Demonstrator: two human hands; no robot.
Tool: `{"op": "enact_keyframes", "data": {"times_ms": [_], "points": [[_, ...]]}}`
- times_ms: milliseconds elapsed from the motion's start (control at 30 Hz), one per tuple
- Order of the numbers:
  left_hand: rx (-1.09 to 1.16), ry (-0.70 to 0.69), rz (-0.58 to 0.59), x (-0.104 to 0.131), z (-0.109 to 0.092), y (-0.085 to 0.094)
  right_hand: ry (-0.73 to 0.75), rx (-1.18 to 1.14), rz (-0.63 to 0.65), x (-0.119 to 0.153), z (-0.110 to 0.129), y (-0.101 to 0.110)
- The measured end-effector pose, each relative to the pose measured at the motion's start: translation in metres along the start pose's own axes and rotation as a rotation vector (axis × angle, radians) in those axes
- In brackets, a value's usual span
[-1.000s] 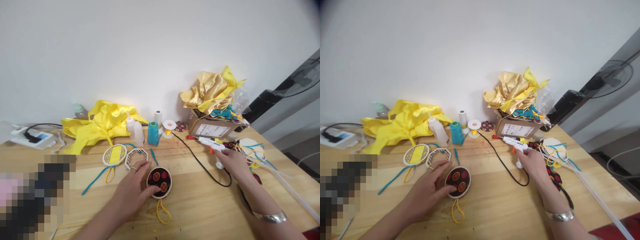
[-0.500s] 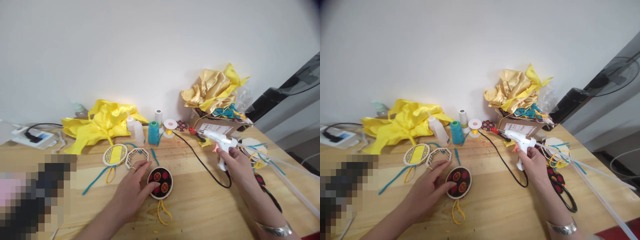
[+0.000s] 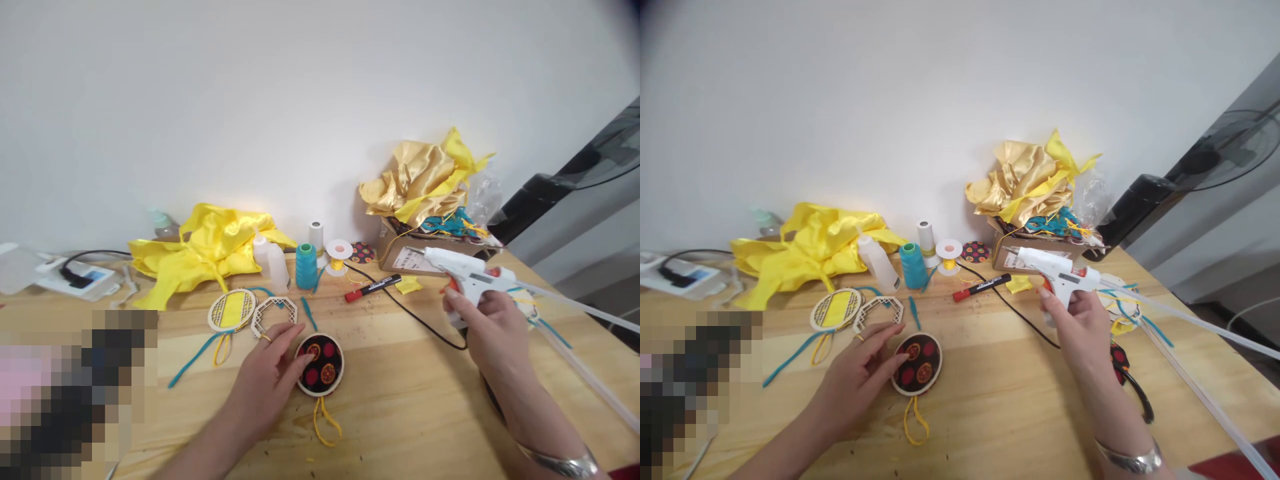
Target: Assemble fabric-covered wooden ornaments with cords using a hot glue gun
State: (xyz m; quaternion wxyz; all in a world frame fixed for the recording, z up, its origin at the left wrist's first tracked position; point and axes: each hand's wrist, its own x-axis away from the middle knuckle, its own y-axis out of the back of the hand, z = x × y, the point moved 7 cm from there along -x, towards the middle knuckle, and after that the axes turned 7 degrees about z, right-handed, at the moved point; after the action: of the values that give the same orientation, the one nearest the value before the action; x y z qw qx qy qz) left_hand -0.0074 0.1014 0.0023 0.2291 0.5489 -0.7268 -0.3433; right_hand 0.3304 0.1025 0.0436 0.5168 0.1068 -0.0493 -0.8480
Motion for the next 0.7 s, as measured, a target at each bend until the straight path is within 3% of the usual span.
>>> {"op": "enact_keyframes", "data": {"times_ms": [67,200,333,600,700], "points": [[0.001,-0.005,-0.003,0.0,0.0,0.0,-0.037,-0.052,0.013,0.002,-0.008,0.003],[0.0,-0.016,0.001,0.0,-0.001,-0.001,-0.057,-0.038,0.228,0.011,-0.013,-0.011],[0.015,0.0,0.032,0.0,0.0,-0.002,-0.063,0.04,0.486,0.026,-0.003,-0.035],[0.036,0.019,0.058,0.0,0.0,-0.001,-0.242,-0.215,1.038,0.039,0.0,-0.082],[0.035,0.015,0.049,0.0,0.001,0.0,-0.289,-0.266,1.153,0.037,0.0,-0.11]]}}
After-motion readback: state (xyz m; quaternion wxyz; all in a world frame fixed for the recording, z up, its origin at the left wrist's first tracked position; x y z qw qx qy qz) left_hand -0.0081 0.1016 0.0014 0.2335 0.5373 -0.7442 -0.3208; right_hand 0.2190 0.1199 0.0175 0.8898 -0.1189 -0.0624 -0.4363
